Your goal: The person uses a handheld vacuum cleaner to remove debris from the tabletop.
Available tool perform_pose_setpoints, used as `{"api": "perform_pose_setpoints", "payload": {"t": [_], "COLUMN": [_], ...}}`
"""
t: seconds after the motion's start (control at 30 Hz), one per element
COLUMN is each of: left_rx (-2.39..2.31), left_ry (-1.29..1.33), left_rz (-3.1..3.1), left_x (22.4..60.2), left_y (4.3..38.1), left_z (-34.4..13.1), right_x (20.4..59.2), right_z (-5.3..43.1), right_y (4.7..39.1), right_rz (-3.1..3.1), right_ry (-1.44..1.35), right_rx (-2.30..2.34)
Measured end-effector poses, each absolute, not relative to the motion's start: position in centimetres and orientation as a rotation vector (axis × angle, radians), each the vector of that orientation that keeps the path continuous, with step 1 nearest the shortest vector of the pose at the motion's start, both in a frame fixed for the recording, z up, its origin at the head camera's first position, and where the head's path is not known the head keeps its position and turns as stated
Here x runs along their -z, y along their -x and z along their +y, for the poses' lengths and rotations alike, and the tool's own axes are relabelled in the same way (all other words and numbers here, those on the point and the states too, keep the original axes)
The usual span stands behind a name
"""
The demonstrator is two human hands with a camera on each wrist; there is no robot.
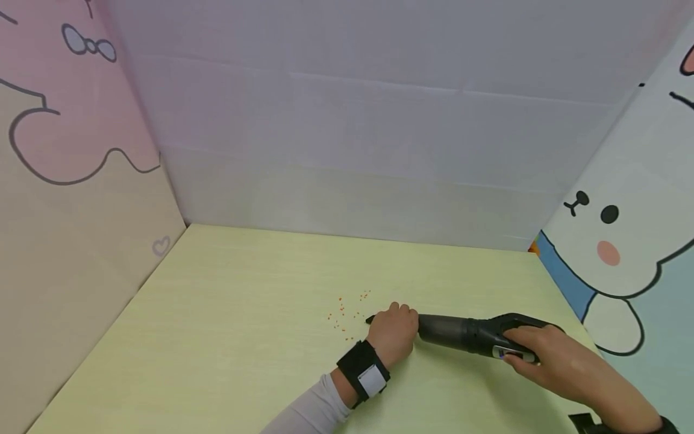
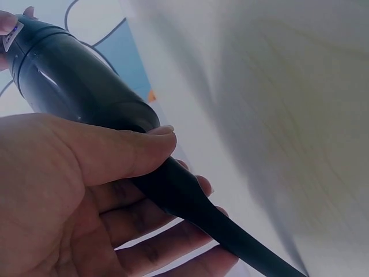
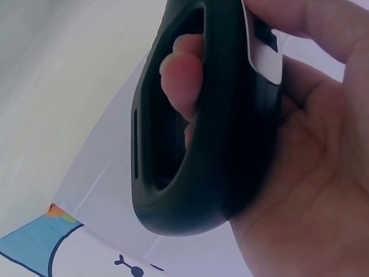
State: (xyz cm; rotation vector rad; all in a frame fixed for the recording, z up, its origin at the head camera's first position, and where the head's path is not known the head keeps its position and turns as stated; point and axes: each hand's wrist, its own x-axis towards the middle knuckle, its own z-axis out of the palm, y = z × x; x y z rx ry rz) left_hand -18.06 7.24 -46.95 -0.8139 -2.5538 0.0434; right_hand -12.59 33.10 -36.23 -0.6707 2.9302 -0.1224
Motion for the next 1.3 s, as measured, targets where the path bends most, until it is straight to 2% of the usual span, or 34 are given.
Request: {"api": "perform_pose_setpoints", "payload": {"t": [1.3], "left_rx": [-0.038], "left_ry": [0.812], "left_rz": [-2.556], "left_x": [46.45], "left_y": [17.75], "left_z": [7.24], "right_x": [36.47], "right_z": [33.45], "right_y": [12.96], "right_rz": [2.902], "right_ry": [0.657], "right_rx": [0.136]}}
